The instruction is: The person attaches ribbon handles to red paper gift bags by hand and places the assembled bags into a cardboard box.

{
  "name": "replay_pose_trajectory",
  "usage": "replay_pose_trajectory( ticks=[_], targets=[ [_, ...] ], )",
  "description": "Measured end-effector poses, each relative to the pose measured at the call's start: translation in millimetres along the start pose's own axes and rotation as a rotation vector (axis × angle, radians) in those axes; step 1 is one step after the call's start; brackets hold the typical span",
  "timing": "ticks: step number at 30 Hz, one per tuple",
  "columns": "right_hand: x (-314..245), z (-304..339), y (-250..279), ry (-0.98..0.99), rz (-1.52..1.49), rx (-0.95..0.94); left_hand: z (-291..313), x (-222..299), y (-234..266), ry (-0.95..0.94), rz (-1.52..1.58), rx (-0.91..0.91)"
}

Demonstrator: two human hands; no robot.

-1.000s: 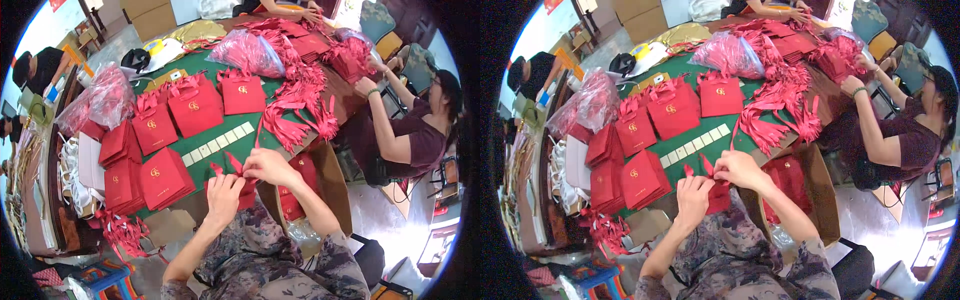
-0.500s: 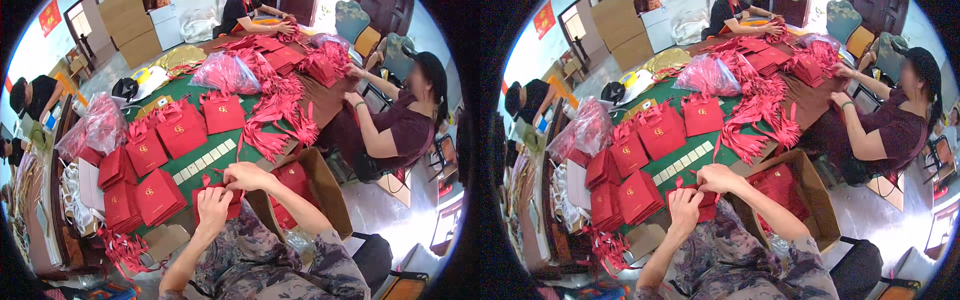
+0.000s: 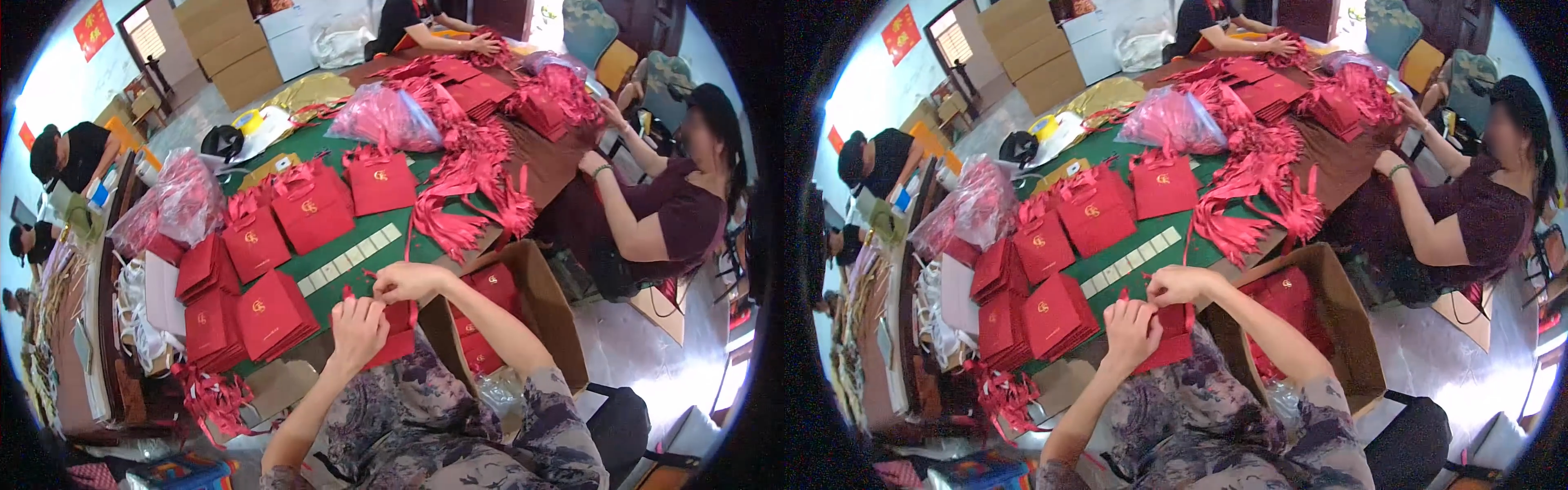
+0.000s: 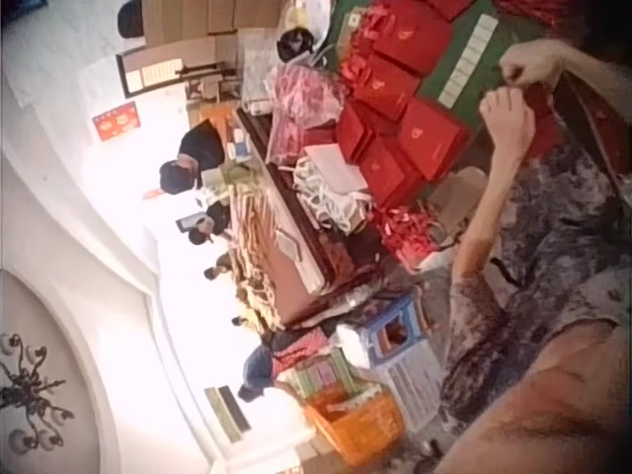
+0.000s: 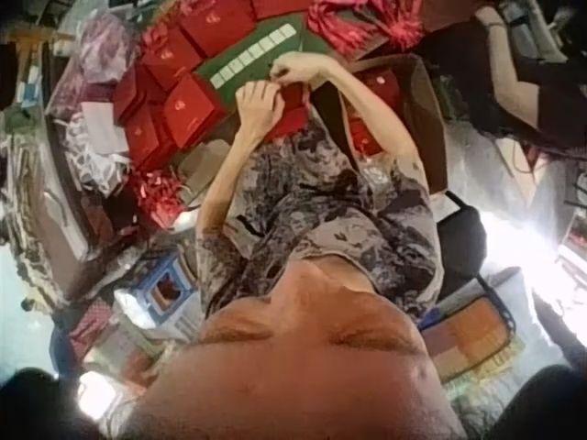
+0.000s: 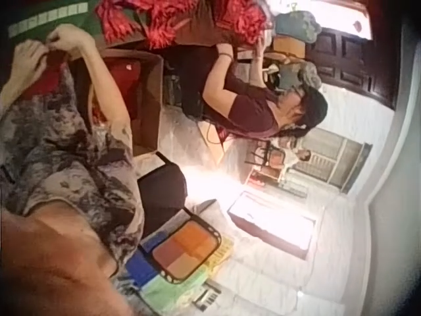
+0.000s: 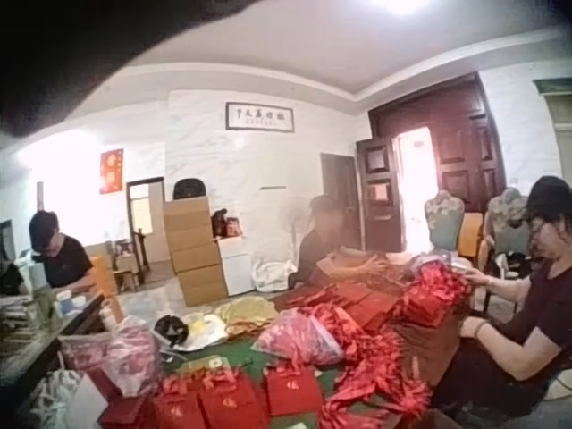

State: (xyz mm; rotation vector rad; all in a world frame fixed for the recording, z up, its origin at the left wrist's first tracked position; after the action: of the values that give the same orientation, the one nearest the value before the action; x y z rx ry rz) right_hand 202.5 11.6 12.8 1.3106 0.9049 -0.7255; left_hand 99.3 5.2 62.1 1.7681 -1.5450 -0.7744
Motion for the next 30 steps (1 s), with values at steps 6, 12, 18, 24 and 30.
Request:
replay_pose_trajectory(
  ticks=[6, 12, 18, 24, 30],
  targets=[
    [24.9, 2.8, 4.5, -0.151, -0.083, 0.035, 8.2, -18.6, -26.7, 0.146, 0.154, -0.118],
    [0.4, 29.4, 21.0, -0.061, -0.148, 0.264, 14.8, -19.3, -37.1, 0.194, 0.21, -0.131],
    [-23.2, 98.9, 21.7, 0.047, -0.109, 0.424, 26.7, -44.4, -59.6, 0.42, 0.382, -0.314],
    [-15.5, 110.4, -17.8, 0.079, 0.32, 0.582, 30.1, -49.4, -73.0, 0.44, 0.431, -0.421],
    [-29.7, 108.5, -13.9, 0.08, 0.429, 0.704, 37.1, -56.0, -79.5, 0.528, 0.652, -0.504]
  ],
)
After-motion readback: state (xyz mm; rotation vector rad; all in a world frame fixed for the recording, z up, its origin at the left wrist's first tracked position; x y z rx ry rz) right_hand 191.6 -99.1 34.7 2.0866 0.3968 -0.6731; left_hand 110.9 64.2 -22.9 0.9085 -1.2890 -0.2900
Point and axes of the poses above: each hand's wrist, its own z-axis away from the middle knuckle, its own y-axis out of the back of the hand, x = y × z, the point moved 10 cm from there along -z, towards the middle knuckle, and after that the axes turned 11 degrees about -z, right-handed, at the moved point
